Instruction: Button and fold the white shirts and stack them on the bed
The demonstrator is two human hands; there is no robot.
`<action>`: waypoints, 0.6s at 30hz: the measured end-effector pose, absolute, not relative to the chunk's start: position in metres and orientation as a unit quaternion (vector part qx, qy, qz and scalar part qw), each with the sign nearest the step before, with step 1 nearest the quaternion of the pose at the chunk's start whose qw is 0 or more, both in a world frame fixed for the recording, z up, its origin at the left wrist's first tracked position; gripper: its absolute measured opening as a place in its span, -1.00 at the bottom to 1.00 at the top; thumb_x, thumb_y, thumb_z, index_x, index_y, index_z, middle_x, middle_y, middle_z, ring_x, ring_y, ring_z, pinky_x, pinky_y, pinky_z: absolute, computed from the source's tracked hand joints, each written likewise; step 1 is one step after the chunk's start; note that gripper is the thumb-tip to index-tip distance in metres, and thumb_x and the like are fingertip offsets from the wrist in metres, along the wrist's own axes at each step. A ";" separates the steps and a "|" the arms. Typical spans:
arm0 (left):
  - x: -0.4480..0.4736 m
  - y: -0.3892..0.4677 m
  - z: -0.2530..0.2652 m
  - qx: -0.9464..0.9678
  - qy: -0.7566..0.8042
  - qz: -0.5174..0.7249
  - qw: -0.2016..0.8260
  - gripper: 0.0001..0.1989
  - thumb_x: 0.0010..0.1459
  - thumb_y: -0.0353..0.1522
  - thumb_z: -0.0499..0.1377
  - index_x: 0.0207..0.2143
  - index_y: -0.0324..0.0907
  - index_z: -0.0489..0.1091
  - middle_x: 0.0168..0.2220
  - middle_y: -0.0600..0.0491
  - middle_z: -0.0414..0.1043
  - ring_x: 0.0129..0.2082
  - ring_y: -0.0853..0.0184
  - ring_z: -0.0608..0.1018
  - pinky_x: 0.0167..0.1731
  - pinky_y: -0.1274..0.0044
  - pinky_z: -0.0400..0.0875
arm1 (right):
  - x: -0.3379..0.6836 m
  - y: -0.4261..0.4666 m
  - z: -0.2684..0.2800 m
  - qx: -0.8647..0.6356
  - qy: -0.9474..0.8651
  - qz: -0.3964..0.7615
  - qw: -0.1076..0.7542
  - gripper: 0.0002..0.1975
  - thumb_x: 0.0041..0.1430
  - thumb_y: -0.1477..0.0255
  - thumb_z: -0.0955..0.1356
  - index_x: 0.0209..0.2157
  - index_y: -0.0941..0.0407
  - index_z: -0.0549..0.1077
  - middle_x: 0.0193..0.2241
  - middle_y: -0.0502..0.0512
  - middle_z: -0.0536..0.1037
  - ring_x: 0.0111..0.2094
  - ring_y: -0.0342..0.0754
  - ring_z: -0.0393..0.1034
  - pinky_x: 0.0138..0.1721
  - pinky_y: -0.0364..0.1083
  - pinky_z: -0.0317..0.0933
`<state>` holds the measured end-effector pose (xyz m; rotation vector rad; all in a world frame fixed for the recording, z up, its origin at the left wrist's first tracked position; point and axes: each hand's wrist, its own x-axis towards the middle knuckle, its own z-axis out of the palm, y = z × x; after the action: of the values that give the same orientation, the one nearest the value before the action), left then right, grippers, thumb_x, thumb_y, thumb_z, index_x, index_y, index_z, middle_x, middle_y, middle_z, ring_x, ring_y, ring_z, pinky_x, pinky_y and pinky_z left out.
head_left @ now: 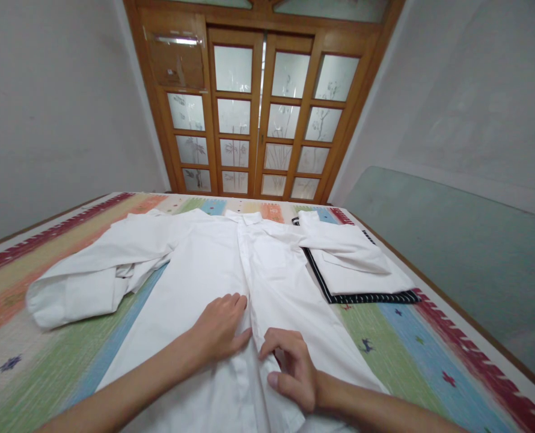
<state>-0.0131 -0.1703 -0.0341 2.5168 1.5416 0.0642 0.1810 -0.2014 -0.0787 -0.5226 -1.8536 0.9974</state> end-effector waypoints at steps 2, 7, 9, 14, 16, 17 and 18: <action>-0.012 -0.187 -0.036 0.846 0.525 0.017 0.086 -0.72 0.16 -0.19 0.06 -0.20 -0.18 0.34 -0.13 -0.14 0.42 -0.09 0.11 0.45 -0.08 0.31 0.33 | 0.181 -0.202 -0.077 -0.217 -0.753 0.405 0.471 -0.70 0.05 0.15 0.31 -0.40 0.12 0.42 -0.59 -0.03 0.29 -0.56 -0.13 0.13 -0.50 -0.12 0.03; -0.007 -0.208 -0.038 0.817 0.574 0.022 0.043 -0.65 0.17 -0.16 0.04 -0.29 -0.25 0.45 -0.12 -0.27 0.41 -0.05 -0.02 0.42 -0.08 0.21 0.34 | 0.181 -0.202 -0.073 -0.215 -0.750 0.404 0.477 -0.70 0.05 0.15 0.31 -0.41 0.12 0.43 -0.59 -0.01 0.31 -0.55 -0.12 0.17 -0.50 -0.12 0.05; -0.006 -0.208 -0.036 0.803 0.594 0.002 0.046 -0.59 0.18 -0.15 0.00 -0.28 -0.28 0.48 -0.16 -0.31 0.45 -0.08 -0.04 0.46 -0.12 0.19 0.36 | 0.181 -0.202 -0.071 -0.221 -0.751 0.402 0.476 -0.70 0.05 0.16 0.31 -0.41 0.12 0.44 -0.58 -0.01 0.32 -0.54 -0.11 0.18 -0.50 -0.12 0.06; -0.009 -0.203 -0.027 0.781 0.608 -0.066 0.131 -0.54 0.14 -0.10 -0.01 -0.36 -0.28 0.51 -0.31 -0.29 0.53 -0.26 -0.04 0.56 -0.26 0.24 0.38 | 0.182 -0.203 -0.066 -0.228 -0.753 0.396 0.474 -0.75 0.05 0.21 0.32 -0.41 0.13 0.45 -0.57 0.00 0.35 -0.53 -0.12 0.19 -0.48 -0.12 0.08; -0.013 -0.202 -0.024 0.774 0.608 -0.061 0.165 -0.65 0.06 -0.17 0.05 -0.42 -0.24 0.50 -0.35 -0.22 0.55 -0.29 0.01 0.57 -0.30 0.32 0.37 | 0.182 -0.202 -0.061 -0.225 -0.756 0.393 0.474 -0.78 0.04 0.25 0.33 -0.41 0.13 0.45 -0.56 0.01 0.35 -0.52 -0.11 0.21 -0.48 -0.12 0.10; -0.015 -0.203 -0.022 0.772 0.607 -0.054 0.182 -0.72 0.02 -0.22 0.08 -0.45 -0.21 0.49 -0.37 -0.18 0.56 -0.31 0.05 0.57 -0.33 0.36 0.36 | 0.183 -0.202 -0.058 -0.222 -0.757 0.390 0.475 -0.79 0.04 0.26 0.33 -0.40 0.13 0.45 -0.55 0.02 0.36 -0.51 -0.11 0.21 -0.48 -0.12 0.10; -0.016 -0.203 -0.021 0.773 0.601 -0.045 0.197 -0.77 -0.02 -0.27 0.09 -0.48 -0.20 0.48 -0.39 -0.14 0.56 -0.33 0.09 0.57 -0.35 0.40 0.35 | 0.183 -0.201 -0.055 -0.218 -0.759 0.387 0.476 -0.80 0.05 0.27 0.34 -0.39 0.13 0.46 -0.54 0.02 0.37 -0.50 -0.10 0.22 -0.47 -0.12 0.11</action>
<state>-0.0165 -0.2034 -0.0210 2.1650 1.6831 -0.1254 0.1829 -0.2014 -0.0552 -0.5335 -1.8558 0.9457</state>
